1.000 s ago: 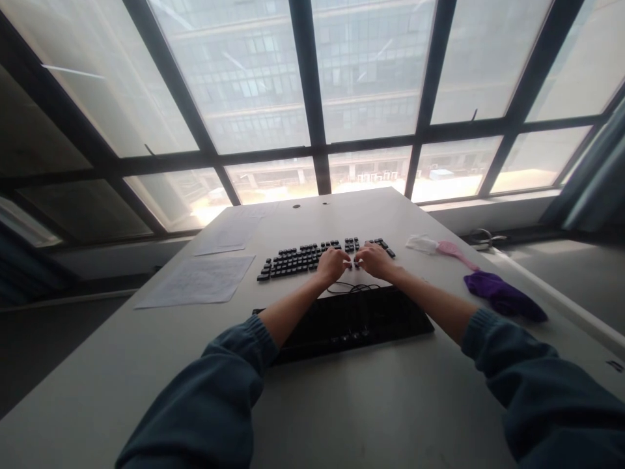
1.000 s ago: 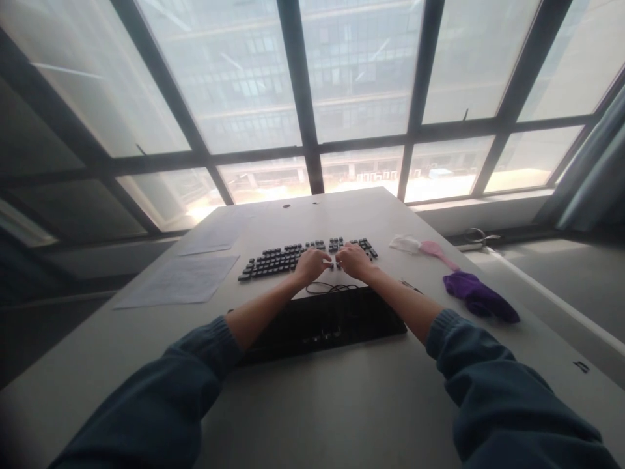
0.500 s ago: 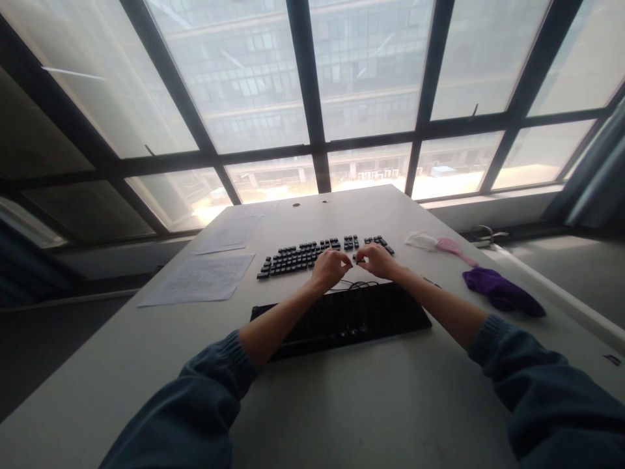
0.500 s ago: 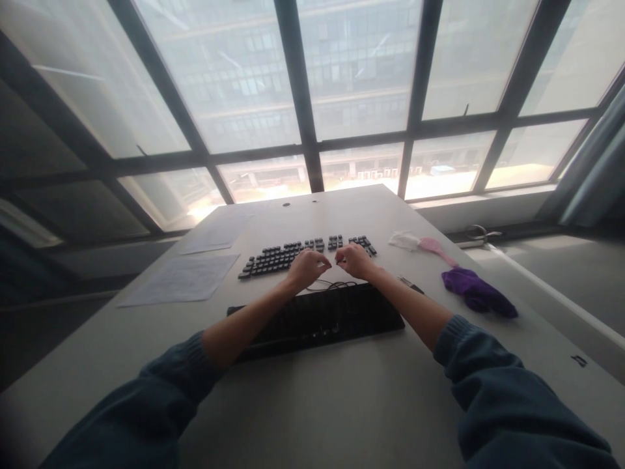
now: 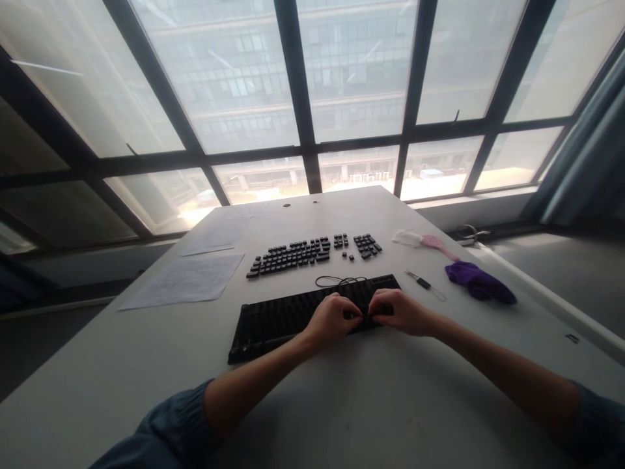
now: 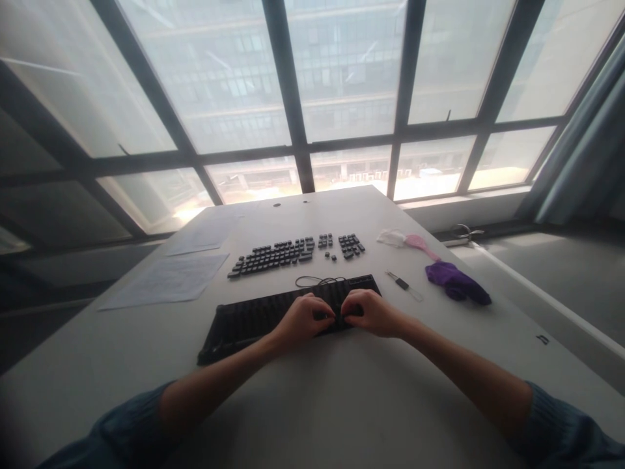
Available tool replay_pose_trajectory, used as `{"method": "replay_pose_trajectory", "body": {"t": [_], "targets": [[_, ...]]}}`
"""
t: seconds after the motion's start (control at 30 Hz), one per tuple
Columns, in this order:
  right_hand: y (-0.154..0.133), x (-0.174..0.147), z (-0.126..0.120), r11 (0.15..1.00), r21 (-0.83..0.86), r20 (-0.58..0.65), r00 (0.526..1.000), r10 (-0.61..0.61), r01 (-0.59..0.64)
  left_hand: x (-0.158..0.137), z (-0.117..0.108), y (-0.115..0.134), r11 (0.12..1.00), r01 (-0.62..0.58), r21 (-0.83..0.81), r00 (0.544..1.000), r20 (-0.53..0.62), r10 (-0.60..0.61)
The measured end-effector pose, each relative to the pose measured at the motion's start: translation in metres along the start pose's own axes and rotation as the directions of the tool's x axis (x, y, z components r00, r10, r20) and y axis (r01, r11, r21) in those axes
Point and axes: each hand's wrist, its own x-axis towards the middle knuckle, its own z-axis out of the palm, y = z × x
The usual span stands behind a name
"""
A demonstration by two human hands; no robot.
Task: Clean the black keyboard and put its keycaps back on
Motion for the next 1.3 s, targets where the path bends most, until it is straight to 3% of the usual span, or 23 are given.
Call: {"method": "replay_pose_trajectory", "body": {"t": [0.33,0.63,0.9,1.1,1.3], "targets": [[0.003,0.001,0.001,1.0,-0.02,0.009,1.0,0.008,-0.007,-0.003,0.007,0.0,1.0,-0.023,0.008,1.0,-0.019,0.023],[0.001,-0.003,0.004,0.987,-0.148,0.008,0.998,-0.054,0.055,-0.008,0.009,0.008,0.97,-0.165,0.177,0.984,-0.038,0.174],[-0.004,-0.002,0.003,0.981,-0.185,0.018,0.998,-0.063,0.066,-0.005,0.01,0.005,0.986,-0.114,0.122,0.991,-0.049,0.121],[-0.003,0.001,0.002,0.987,-0.149,0.05,0.997,-0.057,0.064,0.0,0.008,0.004,0.999,0.034,-0.004,0.999,-0.019,-0.034],[0.001,0.001,0.002,0.99,-0.12,0.027,0.997,-0.07,0.072,-0.002,0.01,0.005,0.995,-0.074,0.072,0.997,-0.031,0.076]]}}
